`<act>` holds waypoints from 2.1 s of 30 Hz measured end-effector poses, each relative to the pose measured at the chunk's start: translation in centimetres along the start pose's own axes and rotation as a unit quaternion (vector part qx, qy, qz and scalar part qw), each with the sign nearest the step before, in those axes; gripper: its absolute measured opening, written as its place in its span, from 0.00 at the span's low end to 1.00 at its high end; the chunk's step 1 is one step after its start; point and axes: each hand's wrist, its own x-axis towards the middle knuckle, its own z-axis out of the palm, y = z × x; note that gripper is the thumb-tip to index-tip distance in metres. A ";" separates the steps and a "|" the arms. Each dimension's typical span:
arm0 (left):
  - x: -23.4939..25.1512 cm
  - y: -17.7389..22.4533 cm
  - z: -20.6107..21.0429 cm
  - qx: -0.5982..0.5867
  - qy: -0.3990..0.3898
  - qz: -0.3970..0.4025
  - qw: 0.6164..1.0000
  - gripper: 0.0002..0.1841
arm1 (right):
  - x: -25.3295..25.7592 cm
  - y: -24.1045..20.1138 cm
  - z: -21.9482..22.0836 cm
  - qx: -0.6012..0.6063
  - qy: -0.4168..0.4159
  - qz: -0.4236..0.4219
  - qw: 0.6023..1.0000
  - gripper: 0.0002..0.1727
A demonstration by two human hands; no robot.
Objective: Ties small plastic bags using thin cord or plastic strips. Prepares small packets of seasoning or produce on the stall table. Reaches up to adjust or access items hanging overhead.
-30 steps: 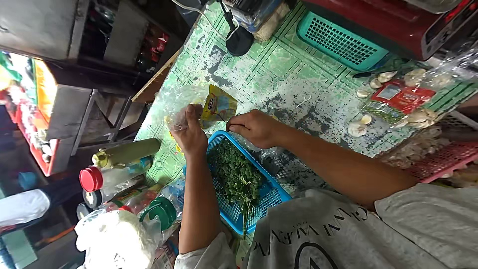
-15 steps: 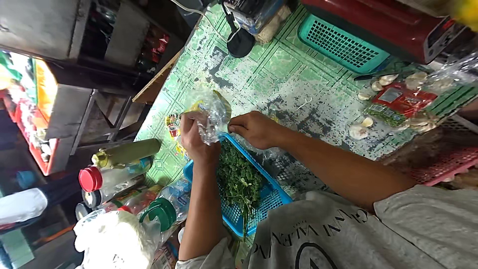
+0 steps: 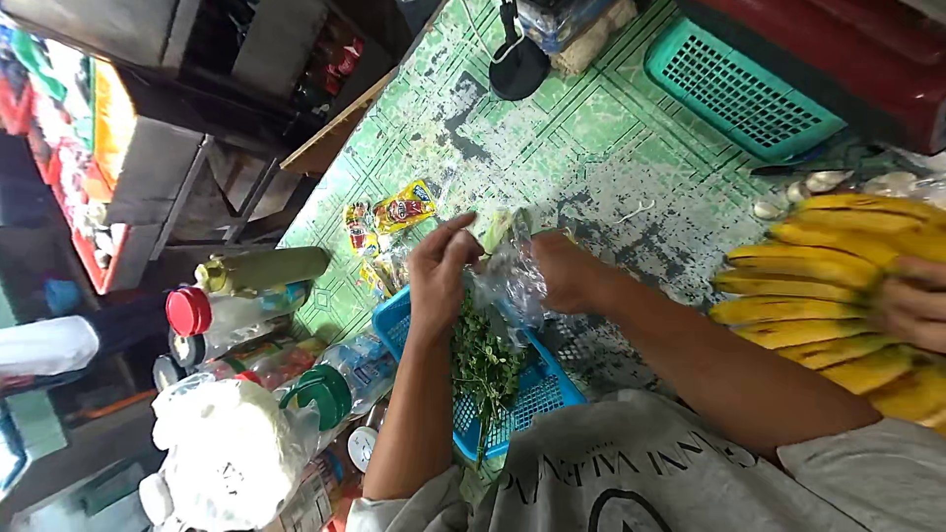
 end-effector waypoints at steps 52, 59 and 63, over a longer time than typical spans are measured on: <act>5.7 2.5 -3.7 -0.110 0.187 -0.006 0.976 0.13 | 3.7 -0.1 0.6 0.028 0.034 0.054 0.998 0.15; 4.5 1.7 -3.9 -0.094 0.154 0.057 0.982 0.12 | 2.9 0.4 0.4 0.051 0.041 0.044 0.997 0.14; 4.6 1.4 -3.7 -0.097 0.176 0.051 0.978 0.10 | 3.1 0.4 0.4 0.033 0.029 0.053 0.998 0.15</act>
